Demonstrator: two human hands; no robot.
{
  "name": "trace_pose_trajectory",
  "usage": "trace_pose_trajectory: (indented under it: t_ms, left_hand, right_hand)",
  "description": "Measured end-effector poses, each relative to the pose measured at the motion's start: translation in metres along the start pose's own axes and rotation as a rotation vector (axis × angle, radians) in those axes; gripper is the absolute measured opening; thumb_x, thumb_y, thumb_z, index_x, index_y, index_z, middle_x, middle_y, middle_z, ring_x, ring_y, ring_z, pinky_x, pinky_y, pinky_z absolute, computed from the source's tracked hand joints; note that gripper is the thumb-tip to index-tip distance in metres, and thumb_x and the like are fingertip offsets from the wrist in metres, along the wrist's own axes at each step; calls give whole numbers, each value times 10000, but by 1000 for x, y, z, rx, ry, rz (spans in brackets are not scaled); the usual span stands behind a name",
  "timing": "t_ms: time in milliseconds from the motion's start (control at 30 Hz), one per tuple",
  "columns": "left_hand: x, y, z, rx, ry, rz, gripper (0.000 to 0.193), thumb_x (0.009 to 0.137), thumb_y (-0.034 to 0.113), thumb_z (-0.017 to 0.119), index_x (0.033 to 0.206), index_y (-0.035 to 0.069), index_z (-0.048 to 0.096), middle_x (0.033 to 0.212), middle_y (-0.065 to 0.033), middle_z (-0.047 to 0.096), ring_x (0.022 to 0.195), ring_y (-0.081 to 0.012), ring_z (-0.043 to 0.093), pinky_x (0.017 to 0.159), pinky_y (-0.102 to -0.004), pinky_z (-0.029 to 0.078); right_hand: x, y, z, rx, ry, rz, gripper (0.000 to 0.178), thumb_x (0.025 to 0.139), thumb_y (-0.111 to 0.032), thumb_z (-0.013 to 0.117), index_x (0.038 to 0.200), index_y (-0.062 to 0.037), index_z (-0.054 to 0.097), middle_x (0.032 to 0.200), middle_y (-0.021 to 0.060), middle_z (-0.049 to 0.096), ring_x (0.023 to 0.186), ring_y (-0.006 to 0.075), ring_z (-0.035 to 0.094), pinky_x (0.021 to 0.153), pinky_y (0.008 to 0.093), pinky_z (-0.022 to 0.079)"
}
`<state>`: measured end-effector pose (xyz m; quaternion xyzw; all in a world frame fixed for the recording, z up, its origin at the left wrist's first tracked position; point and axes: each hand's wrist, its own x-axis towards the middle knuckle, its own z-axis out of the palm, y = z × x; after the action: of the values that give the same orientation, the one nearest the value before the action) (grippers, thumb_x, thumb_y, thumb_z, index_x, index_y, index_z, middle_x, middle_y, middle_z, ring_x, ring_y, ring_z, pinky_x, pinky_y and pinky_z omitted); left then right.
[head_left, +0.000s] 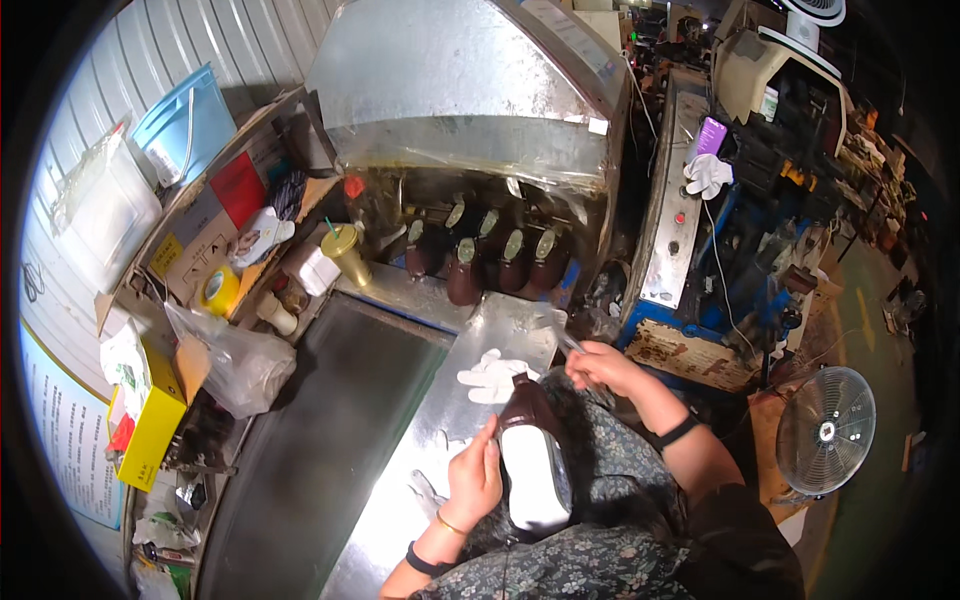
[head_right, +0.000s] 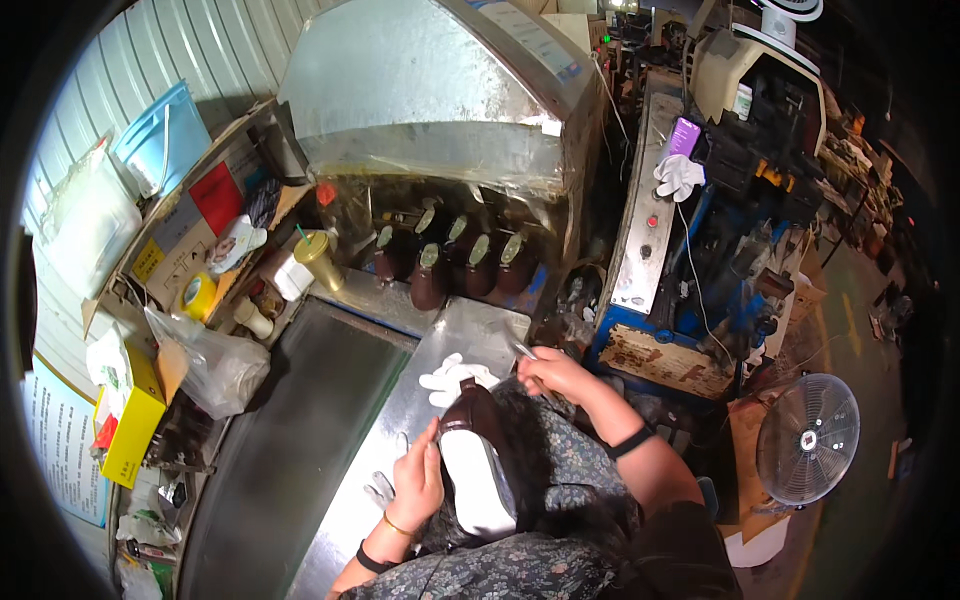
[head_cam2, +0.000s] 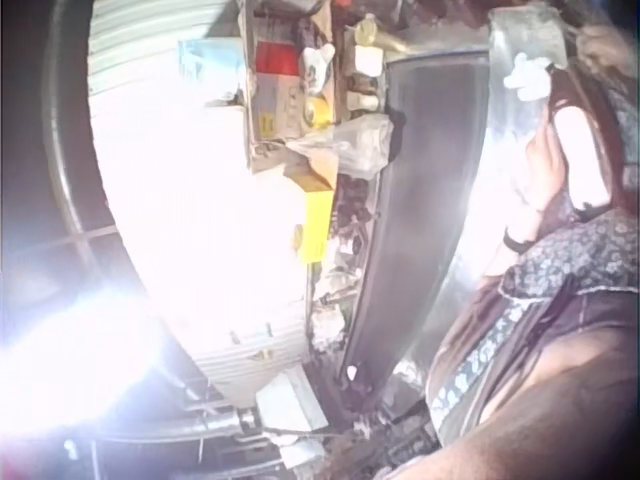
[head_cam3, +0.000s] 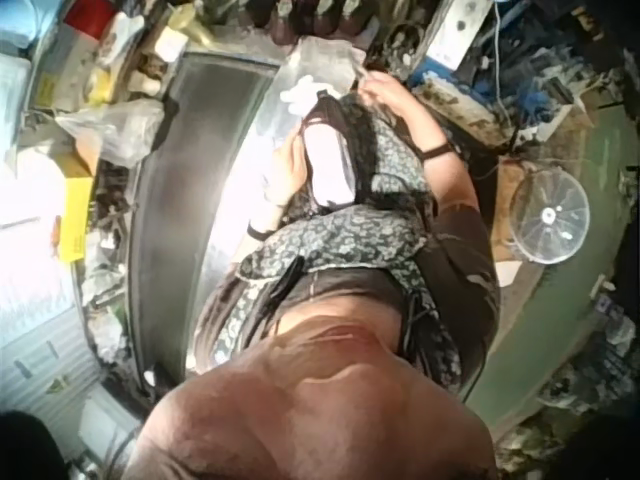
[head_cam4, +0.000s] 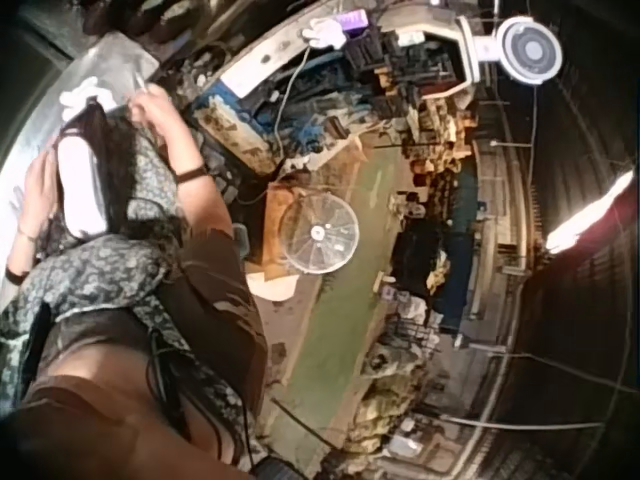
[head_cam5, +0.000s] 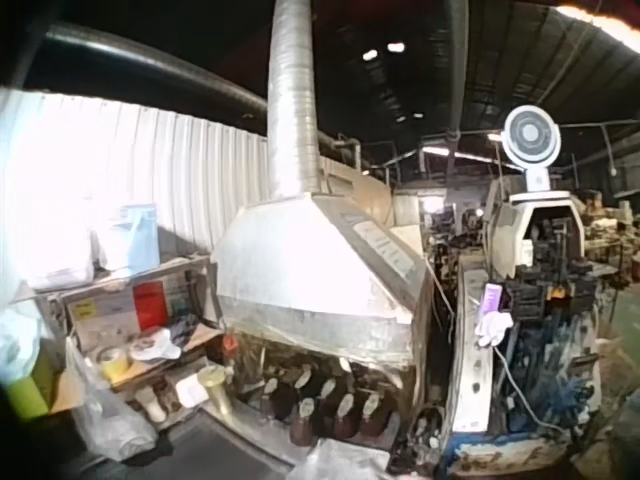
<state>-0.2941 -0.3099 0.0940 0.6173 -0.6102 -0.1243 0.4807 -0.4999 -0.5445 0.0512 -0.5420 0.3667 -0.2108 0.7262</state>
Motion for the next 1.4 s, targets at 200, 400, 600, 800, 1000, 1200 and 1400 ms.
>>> trace_pose_trajectory:
  t_ms: [200,400,600,800,1000,1200,1400]
  left_hand:
    - [28,17,8,-273,-44,21,541,901,151,661,1387,-14,490,1370,-248,545,1295,-384,518,1053,-402,429]
    - [50,33,19,40,-61,320,273,919,126,635,1150,-19,635,1075,-185,703,939,-315,694,814,-379,554]
    - [41,44,27,204,23,322,196,945,100,590,1099,-6,647,859,-151,707,664,-303,676,606,-398,535]
    - [33,46,26,113,1,206,226,920,144,626,1095,0,626,978,-174,711,824,-328,696,725,-386,555]
    - [49,29,29,-127,-223,201,519,951,206,591,1407,-5,460,1475,-252,416,1416,-398,346,1154,-436,300]
    - [44,15,34,-507,-361,70,580,1014,225,500,1505,-12,301,1583,-208,270,1489,-326,220,1200,-400,180]
    - [45,25,39,-415,-370,146,540,1022,216,483,1488,-10,332,1562,-188,316,1485,-335,221,1202,-422,179]
  right_hand:
    - [-131,3,-2,147,59,150,99,912,-43,534,1003,-9,552,960,117,629,811,200,643,734,345,562]
    - [-198,-5,26,58,-17,-77,335,895,84,448,1206,28,560,1229,140,597,1050,183,602,926,326,490]
    - [-222,-32,61,248,-263,58,346,940,12,482,1269,99,544,1253,182,610,1095,218,624,975,349,482]
    - [-202,-15,46,577,-403,186,283,970,-66,461,1181,83,578,1245,270,593,1082,359,633,992,516,489]
    - [-172,-17,13,713,-653,167,331,1051,-192,403,1174,75,555,1298,283,545,1046,363,639,987,530,495]
    - [-174,-36,20,344,-519,226,434,1060,-246,410,1210,150,509,1369,315,493,1091,358,629,1013,519,481]
    - [-180,-29,15,529,-566,277,346,1068,-272,419,923,6,564,965,154,607,765,183,582,722,326,490]
